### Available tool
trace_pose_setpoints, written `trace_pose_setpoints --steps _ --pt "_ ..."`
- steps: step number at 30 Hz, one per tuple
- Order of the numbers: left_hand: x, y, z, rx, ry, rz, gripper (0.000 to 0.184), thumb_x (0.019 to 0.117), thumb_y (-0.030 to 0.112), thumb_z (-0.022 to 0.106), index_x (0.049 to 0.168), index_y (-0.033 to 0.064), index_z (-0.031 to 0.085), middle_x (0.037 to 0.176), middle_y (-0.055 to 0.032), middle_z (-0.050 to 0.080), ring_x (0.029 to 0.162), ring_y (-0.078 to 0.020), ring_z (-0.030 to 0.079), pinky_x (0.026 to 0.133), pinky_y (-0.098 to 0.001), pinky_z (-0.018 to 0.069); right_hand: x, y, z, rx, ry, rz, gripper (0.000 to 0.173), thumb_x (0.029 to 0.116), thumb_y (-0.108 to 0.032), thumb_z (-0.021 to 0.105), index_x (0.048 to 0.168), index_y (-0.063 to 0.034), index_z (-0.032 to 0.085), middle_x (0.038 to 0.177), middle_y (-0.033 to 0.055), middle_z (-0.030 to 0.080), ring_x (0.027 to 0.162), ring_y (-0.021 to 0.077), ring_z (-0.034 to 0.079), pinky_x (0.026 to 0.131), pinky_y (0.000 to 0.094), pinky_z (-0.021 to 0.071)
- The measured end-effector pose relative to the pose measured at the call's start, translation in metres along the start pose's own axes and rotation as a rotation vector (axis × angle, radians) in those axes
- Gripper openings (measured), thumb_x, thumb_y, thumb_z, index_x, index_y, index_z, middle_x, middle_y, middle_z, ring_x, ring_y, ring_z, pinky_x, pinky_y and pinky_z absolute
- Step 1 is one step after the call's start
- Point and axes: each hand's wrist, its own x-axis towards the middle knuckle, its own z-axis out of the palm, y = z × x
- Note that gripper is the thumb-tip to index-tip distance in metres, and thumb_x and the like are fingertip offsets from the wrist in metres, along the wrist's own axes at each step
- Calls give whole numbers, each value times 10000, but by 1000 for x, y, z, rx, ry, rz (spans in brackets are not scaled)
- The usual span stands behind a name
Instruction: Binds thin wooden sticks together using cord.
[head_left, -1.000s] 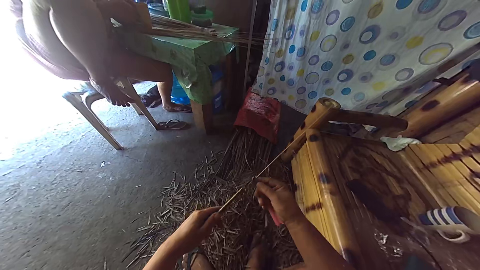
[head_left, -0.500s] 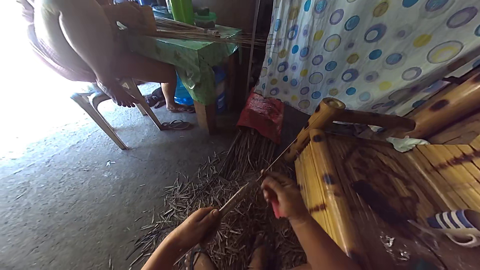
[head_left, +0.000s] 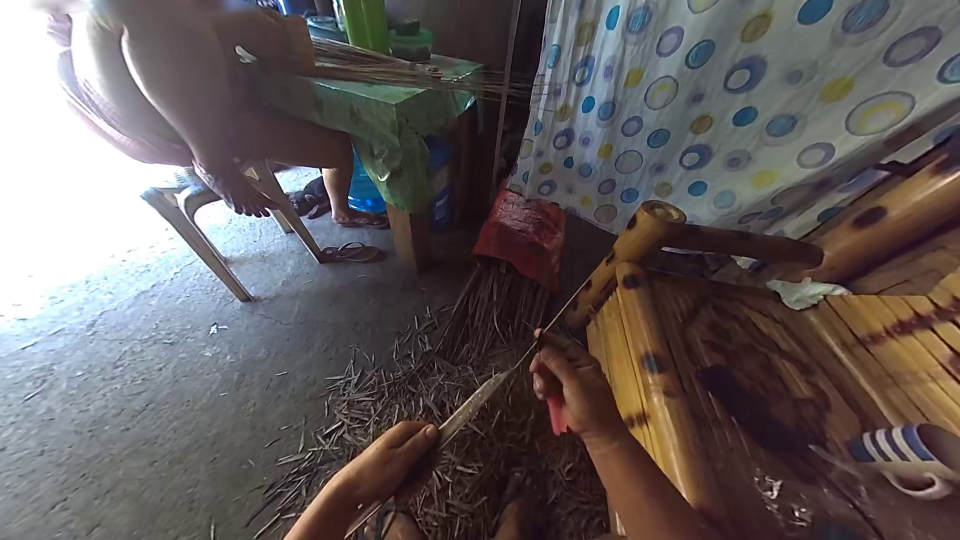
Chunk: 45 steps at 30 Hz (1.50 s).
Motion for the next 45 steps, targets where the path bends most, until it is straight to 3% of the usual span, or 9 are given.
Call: trace_pose_setpoints --steps 10,14,17,22,26,31,35,40,45 --pt "3 2 -1 34 49 7 502 1092 452 318 915 97 625 652 -34 597 469 -112 551 421 -254 476 -9 -1 6 -64 -75 109 304 1026 -109 566 1286 21 658 788 100 699 552 122 601 500 276 536" --pt "1 -2 -2 95 106 -5 494 1087 458 351 932 100 652 673 -35 608 489 -115 551 443 -262 475 4 -13 -1 -69 133 66 309 1054 -120 507 1304 28 613 793 80 684 547 115 588 499 271 531" --pt "5 -7 -1 185 158 46 412 1083 411 407 1005 112 680 679 10 587 537 -80 543 503 -245 471 16 -24 -12 -53 284 -6 286 1079 -102 475 1293 44 597 793 87 683 535 117 595 482 261 537" --pt "8 -14 0 394 371 251 310 1013 331 614 1228 135 721 901 29 670 710 -32 592 658 -225 525 -8 -16 3 -112 36 222 283 1033 -107 567 1268 24 655 793 103 699 548 125 608 494 264 536" --pt "8 -11 3 520 512 280 293 937 293 709 1195 159 744 973 11 678 828 -55 627 743 -239 545 2 -20 0 -79 148 208 267 1043 -83 552 1257 48 644 774 121 696 518 117 587 468 246 510" --pt "7 -11 2 572 506 253 279 932 298 725 1179 170 745 980 10 685 851 -73 634 776 -278 552 9 -24 -9 -112 305 128 263 1064 -101 522 1257 43 628 789 100 684 519 123 586 465 258 523" --pt "9 -11 5 625 533 254 266 918 291 740 1148 157 749 1006 -10 673 864 -81 632 775 -281 556 -4 -19 3 -137 83 231 319 1035 -116 548 1314 21 622 800 91 688 550 122 598 495 269 530" --pt "7 -13 7 680 538 276 238 914 254 731 1135 172 763 985 -16 654 826 -67 615 735 -252 549 6 -22 -2 -98 239 202 302 1059 -105 525 1319 27 603 769 87 673 522 117 579 468 258 512" --pt "9 -13 5 660 536 305 244 916 261 742 1139 163 760 987 -4 671 818 -52 624 732 -230 551 -6 -12 7 -83 106 243 304 1032 -106 562 1295 28 635 791 103 698 536 118 598 483 263 526"
